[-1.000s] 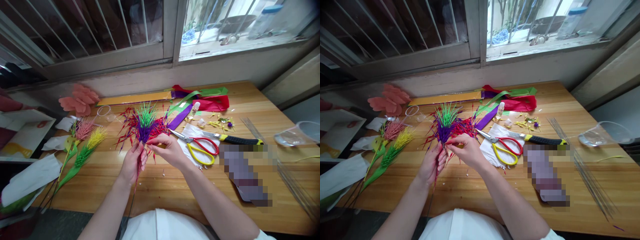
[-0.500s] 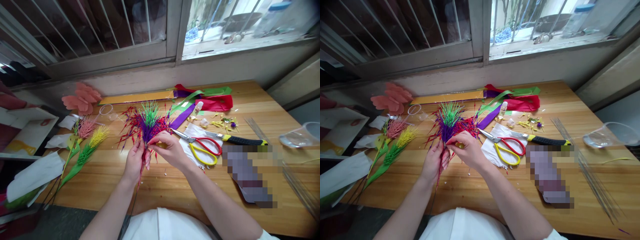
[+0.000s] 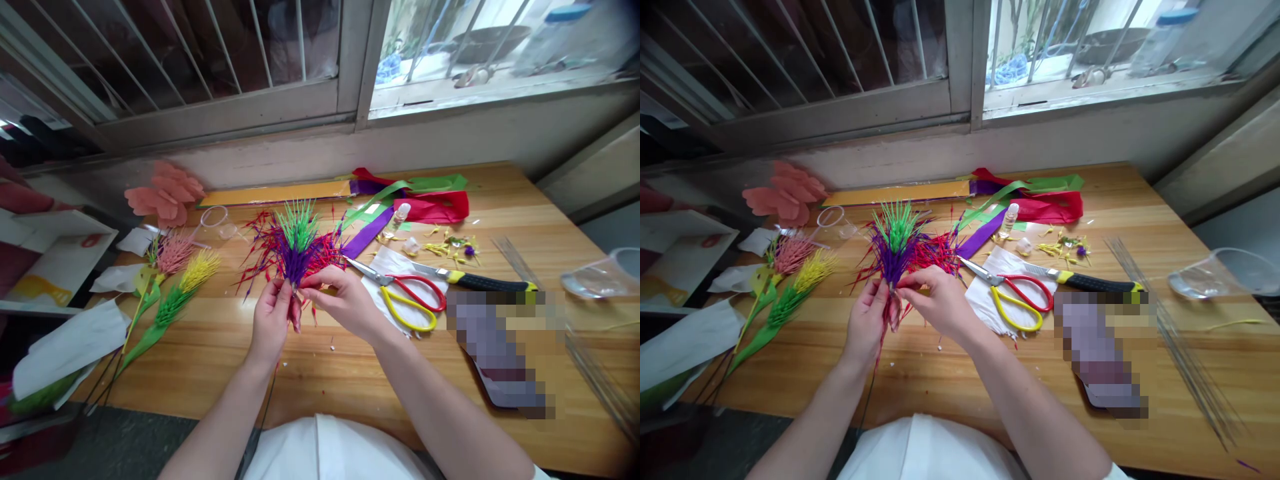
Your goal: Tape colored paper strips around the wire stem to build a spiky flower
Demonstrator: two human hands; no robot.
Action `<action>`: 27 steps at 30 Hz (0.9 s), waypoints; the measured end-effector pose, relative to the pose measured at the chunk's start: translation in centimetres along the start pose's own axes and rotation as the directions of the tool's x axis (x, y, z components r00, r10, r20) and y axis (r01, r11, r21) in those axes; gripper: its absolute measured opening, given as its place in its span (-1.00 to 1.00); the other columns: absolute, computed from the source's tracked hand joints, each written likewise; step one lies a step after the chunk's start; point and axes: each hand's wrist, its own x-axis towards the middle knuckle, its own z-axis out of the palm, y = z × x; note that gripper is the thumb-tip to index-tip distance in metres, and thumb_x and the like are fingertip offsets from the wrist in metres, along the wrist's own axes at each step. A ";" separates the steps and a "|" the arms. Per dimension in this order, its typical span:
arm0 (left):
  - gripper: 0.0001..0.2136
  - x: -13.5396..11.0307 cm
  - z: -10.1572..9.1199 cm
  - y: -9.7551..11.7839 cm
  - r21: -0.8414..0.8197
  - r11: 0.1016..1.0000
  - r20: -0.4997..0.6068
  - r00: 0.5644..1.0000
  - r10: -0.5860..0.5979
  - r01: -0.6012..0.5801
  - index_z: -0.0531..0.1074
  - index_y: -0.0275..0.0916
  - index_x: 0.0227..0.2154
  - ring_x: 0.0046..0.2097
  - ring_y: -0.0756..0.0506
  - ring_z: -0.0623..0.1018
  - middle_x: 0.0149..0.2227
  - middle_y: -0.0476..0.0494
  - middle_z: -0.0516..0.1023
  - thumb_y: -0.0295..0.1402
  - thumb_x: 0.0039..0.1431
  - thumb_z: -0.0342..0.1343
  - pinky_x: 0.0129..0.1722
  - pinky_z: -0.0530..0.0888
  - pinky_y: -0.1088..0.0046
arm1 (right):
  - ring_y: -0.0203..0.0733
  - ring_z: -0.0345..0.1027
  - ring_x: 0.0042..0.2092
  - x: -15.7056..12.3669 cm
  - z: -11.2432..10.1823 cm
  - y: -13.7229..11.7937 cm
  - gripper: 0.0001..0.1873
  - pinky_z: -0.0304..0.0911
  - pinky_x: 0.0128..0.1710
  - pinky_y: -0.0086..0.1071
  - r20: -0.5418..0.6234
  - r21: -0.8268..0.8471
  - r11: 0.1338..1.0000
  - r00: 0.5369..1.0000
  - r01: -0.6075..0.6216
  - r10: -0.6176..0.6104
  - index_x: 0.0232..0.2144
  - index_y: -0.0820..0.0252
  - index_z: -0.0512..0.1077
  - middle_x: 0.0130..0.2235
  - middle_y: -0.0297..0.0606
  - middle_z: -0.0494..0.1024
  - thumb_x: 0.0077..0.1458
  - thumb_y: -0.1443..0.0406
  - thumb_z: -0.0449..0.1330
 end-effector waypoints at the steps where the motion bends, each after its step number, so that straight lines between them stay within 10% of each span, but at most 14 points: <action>1: -0.78 0.0 0.0 0.0 0.007 1.000 -0.001 1.000 0.008 -0.008 0.21 -0.21 -0.46 -0.74 0.09 0.21 -0.77 0.18 0.27 -0.19 0.09 0.06 -0.79 0.19 0.65 | -0.30 0.31 -0.42 0.0 0.0 0.0 -0.92 0.21 -0.43 -0.44 0.022 0.074 0.994 0.997 -0.075 0.073 -0.43 0.17 0.50 -0.43 -0.32 0.50 -0.03 0.31 0.21; 6: -0.78 -0.2 0.1 0.2 0.021 1.000 0.005 1.000 0.016 -0.016 0.20 -0.20 -0.46 -0.75 0.10 0.19 -0.77 0.18 0.26 -0.18 0.08 0.07 -0.79 0.17 0.65 | -0.41 0.19 -0.54 0.3 0.0 -0.4 -0.84 0.08 -0.59 -0.52 0.134 0.314 0.896 0.948 -0.316 0.287 -0.45 0.24 0.49 -0.51 -0.37 0.43 -0.11 0.26 0.24; 27: -0.70 -0.3 0.6 0.3 0.132 0.990 -0.074 0.996 -0.041 0.051 0.21 -0.21 -0.52 -0.76 0.14 0.12 -0.76 0.17 0.22 -0.07 0.07 0.01 -0.83 0.05 0.70 | -0.44 0.12 -0.55 0.1 0.8 -0.3 -0.88 0.02 -0.60 -0.53 0.076 0.366 0.883 0.955 -0.293 0.285 -0.50 0.25 0.44 -0.52 -0.38 0.40 -0.13 0.28 0.23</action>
